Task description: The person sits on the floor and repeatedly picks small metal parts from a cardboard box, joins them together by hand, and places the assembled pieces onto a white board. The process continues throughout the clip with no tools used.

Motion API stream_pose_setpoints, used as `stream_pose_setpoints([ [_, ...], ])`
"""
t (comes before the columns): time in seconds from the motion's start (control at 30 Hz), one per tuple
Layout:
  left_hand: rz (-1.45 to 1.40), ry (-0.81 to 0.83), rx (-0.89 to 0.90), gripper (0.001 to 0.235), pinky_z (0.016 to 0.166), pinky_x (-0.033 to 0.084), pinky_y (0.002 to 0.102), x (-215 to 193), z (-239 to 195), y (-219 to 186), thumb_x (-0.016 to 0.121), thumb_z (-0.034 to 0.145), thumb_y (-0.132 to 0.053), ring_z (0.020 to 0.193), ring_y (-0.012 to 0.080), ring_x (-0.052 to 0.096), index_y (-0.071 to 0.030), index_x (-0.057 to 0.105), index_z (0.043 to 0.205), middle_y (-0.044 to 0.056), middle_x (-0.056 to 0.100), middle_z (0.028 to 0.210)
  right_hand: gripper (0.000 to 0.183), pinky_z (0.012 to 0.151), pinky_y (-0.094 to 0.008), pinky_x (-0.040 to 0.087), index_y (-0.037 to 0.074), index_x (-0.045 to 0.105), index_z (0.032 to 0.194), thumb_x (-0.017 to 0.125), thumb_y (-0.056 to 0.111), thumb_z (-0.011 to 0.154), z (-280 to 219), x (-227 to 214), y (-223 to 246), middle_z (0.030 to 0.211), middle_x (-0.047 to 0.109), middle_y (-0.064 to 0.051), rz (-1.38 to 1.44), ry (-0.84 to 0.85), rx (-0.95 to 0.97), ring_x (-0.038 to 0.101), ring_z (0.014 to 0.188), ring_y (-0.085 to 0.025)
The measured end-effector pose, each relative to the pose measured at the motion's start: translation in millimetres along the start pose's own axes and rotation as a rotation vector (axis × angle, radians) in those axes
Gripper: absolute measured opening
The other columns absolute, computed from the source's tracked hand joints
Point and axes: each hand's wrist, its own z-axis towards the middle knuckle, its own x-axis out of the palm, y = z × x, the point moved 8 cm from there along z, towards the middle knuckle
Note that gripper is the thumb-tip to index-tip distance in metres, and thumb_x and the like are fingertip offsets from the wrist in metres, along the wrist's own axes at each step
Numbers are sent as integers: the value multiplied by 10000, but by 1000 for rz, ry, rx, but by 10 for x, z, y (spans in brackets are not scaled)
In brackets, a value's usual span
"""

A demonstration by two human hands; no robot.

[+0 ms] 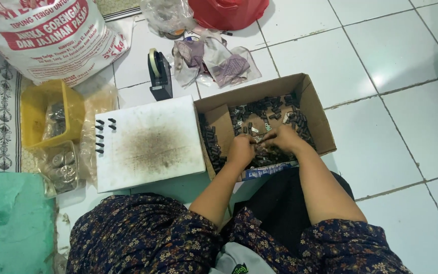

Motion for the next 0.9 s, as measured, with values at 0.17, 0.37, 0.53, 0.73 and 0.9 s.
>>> stream_pose_setpoints([
  [0.17,-122,-42,6,147,778,605,362,-191,-98,-103,674,885,-46,924,309,712,-42,749,1011,129,680,952,259,955,-516,539,61,815,1053,812,173,819,-16,-20,69,1079,782,-219,26,-28,9,690,1126,-420],
  [0.37,51,-57,93,220,798,603,384,-587,-265,-422,655,883,-12,977,312,691,-66,722,1086,131,673,974,235,925,-494,565,63,819,1032,790,188,835,192,-27,-236,1035,788,-201,-43,-59,33,709,1076,-409],
  [0.53,409,33,76,162,768,613,400,-440,-238,-314,670,855,7,993,300,663,-14,743,998,135,680,937,259,884,-479,587,92,834,1059,816,226,838,-202,-240,136,1005,787,-169,-122,-131,119,716,1046,-382],
  [0.73,719,132,127,100,741,607,338,-192,-222,-450,739,813,-11,1042,244,632,-65,778,888,76,687,839,397,867,-505,607,113,848,961,943,312,631,-102,208,-55,983,797,-154,-405,159,183,734,1027,-383],
  [0.9,567,84,119,61,765,592,447,-57,-146,-337,788,744,34,1152,360,562,-12,751,730,118,663,722,347,897,-542,590,-7,800,1075,798,163,772,8,240,-61,1074,763,-247,-408,116,192,704,1083,-439],
])
